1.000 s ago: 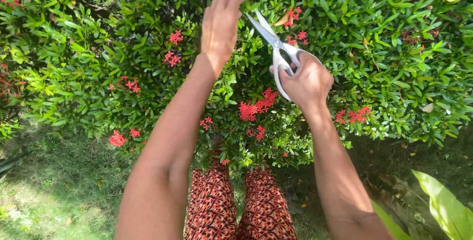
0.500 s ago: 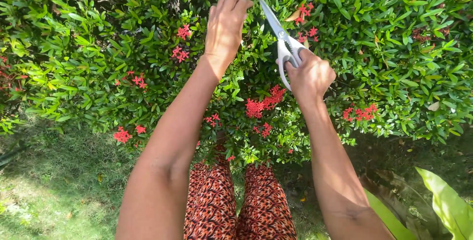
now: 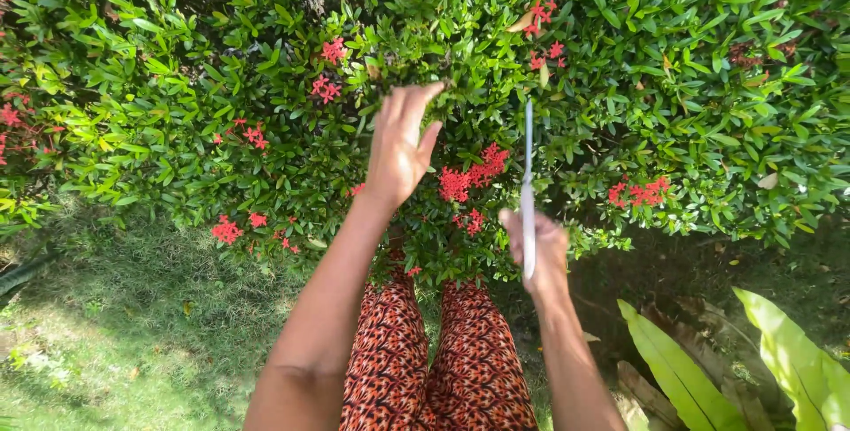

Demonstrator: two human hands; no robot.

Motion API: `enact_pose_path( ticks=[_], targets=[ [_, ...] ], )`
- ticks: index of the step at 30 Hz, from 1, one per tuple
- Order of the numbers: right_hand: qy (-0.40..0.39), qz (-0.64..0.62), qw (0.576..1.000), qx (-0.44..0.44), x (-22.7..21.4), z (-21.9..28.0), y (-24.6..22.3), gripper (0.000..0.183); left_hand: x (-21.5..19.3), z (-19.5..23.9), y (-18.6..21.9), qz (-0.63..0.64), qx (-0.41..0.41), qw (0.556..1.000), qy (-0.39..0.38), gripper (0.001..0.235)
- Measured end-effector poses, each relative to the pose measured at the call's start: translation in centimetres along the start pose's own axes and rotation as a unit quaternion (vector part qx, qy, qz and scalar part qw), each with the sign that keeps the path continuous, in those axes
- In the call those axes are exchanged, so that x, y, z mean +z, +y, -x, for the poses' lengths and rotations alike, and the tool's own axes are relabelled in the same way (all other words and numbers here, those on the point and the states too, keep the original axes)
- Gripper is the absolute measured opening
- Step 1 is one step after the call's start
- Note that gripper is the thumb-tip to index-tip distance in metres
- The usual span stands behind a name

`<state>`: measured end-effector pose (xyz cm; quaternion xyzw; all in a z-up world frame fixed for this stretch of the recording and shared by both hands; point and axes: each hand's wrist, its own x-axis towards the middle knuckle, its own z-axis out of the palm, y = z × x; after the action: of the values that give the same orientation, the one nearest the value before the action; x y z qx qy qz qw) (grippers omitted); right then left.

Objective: The person trims red flower clusters and stems from a green hedge using scissors, holding each flower cluster with one hand while cutting with the other, and moves along the hedge to cut different spots, also cutting near a large leafy plant.

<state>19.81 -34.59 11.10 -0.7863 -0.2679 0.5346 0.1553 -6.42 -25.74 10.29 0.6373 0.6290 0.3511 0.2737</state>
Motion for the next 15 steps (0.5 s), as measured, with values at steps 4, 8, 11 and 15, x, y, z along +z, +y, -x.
enact_pose_path(
  ticks=[4,8,11,15],
  targets=[
    [-0.104,-0.111,0.988,0.012,-1.5,2.0,6.7,0.031,1.7,2.4,0.8,0.013,-0.091,0.995,-0.036,0.058],
    [-0.146,-0.135,0.976,0.090,-2.8,5.2,9.7,0.033,3.0,4.0,2.0,-0.012,-0.135,0.990,-0.043,0.074],
    [-0.169,-0.162,0.965,0.122,-4.0,7.1,8.8,0.043,3.5,4.7,2.2,-0.045,-0.150,0.984,-0.084,0.070],
    [-0.185,-0.190,0.949,0.168,-5.9,8.5,9.2,0.046,4.2,6.1,0.9,-0.086,-0.100,0.987,-0.096,0.047]
  ],
)
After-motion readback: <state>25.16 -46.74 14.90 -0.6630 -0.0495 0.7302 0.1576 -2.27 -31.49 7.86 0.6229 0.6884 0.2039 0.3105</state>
